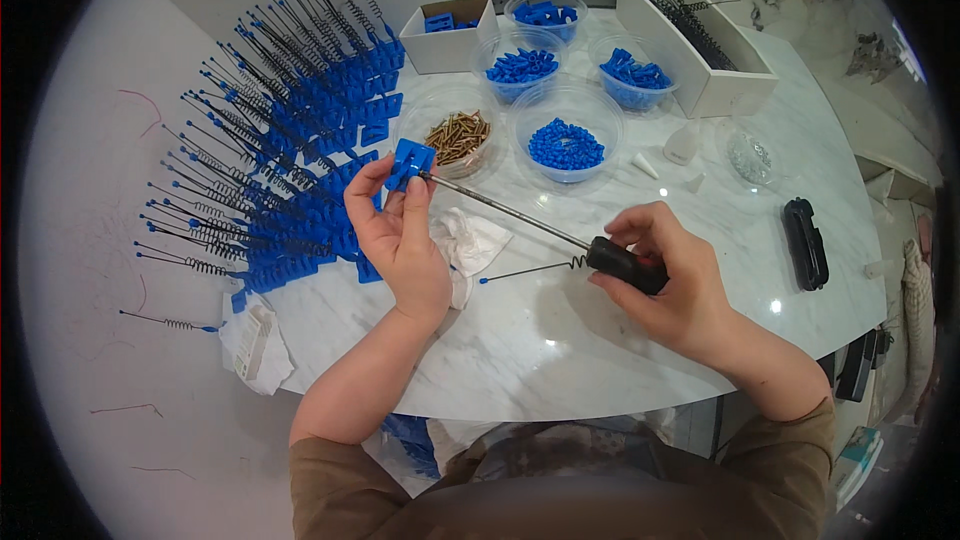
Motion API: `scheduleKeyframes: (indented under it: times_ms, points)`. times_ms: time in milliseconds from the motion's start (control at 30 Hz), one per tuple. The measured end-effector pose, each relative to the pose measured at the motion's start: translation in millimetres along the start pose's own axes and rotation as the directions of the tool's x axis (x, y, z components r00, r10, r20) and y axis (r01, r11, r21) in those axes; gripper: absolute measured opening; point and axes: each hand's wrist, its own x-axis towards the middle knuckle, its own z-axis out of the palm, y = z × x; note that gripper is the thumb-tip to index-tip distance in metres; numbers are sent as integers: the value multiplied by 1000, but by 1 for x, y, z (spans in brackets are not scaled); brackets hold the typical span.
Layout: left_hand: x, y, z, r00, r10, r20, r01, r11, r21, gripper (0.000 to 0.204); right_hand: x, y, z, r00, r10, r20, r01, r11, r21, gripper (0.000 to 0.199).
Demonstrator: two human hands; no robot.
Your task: The person assembles small blue plastic components with metal springs and glue by hand.
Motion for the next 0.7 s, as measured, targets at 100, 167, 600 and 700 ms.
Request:
scheduleKeyframes:
  times_ms: [100, 167, 600, 700]
  points:
    - [0, -1, -1, 1000, 10, -4, -10, 1000, -4, 28, 0, 4, 1, 1000, -28, -13, 28, 999, -26, 35]
    - [0, -3, -1, 1000, 12, -10, -12, 1000, -3, 28, 0, 4, 1, 999, -34, -12, 33, 998, -46, 34]
    - [1, -4, -2, 1000, 19, -8, -19, 1000, -2, 29, 5, 3, -3, 998, -65, -21, 63, 994, -91, 32]
    - [1, -5, -2, 1000, 23, -11, -23, 1000, -2, 28, 5, -1, 1, 996, -89, -32, 86, 993, -79, 34]
